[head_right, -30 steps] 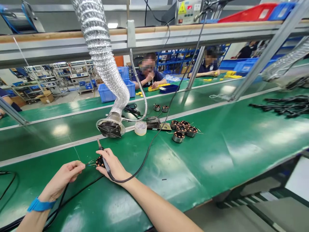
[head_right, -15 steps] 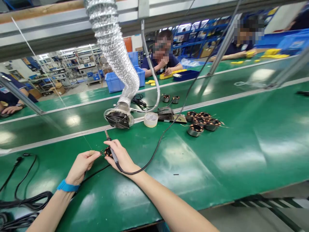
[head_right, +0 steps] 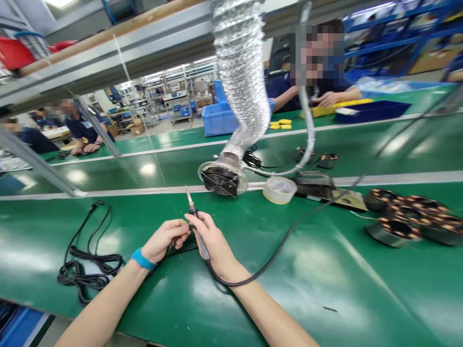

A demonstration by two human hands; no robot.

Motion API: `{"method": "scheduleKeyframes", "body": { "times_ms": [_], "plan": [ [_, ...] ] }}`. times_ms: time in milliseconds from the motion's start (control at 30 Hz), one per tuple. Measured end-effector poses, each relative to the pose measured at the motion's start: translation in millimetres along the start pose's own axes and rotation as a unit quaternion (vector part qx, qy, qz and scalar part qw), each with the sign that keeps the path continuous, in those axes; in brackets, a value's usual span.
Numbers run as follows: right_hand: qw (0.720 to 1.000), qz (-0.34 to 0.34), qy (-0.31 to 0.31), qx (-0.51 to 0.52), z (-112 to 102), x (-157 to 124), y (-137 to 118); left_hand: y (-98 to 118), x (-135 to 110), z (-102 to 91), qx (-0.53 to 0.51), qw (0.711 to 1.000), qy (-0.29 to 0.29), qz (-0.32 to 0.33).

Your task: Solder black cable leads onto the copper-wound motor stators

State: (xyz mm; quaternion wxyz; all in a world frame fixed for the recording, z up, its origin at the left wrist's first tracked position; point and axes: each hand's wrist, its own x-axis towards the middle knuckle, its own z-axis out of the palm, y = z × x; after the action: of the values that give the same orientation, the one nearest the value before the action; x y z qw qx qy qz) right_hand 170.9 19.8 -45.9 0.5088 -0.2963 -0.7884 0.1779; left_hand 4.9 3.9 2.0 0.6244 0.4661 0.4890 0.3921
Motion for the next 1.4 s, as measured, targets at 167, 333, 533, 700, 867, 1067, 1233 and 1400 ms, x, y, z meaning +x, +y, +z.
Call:
{"method": "scheduleKeyframes", "body": {
  "times_ms": [167, 333, 533, 700, 867, 1067, 1233, 1400],
  "plan": [
    [0.997, 0.028, 0.077, 0.005, 13.5, -4.5, -12.7, -13.0, 8.5, 5.2, -0.184, 0.983, 0.015, 0.006],
    [0.995, 0.042, 0.084, 0.022, 18.5, -2.8, -26.1, -11.4, 11.0, 0.5, -0.15, 0.987, 0.047, 0.042],
    [0.996, 0.021, 0.079, -0.035, -2.4, 2.2, -23.8, -5.3, 12.4, -14.6, 0.004, 0.988, 0.128, 0.09],
    [0.981, 0.031, 0.119, -0.148, -48.1, 6.0, -35.8, 14.2, -0.7, -26.5, -0.009, 0.965, 0.219, 0.142],
    [0.936, -0.004, 0.14, -0.322, -122.7, -15.9, -36.9, 25.2, -21.8, -16.8, 0.025, 0.937, 0.243, 0.251],
    [0.805, 0.079, 0.2, -0.553, -222.5, -61.9, 2.4, -7.4, -22.9, 13.5, 0.421, 0.833, 0.187, 0.306],
    [0.754, 0.122, 0.189, -0.617, -267.8, -68.9, 16.1, -20.0, -2.9, 12.9, 0.537, 0.763, 0.156, 0.324],
    [0.742, 0.084, 0.254, -0.615, -281.3, -54.7, -38.4, -26.1, 11.3, -5.8, 0.641, 0.675, 0.199, 0.308]
  ]
}}
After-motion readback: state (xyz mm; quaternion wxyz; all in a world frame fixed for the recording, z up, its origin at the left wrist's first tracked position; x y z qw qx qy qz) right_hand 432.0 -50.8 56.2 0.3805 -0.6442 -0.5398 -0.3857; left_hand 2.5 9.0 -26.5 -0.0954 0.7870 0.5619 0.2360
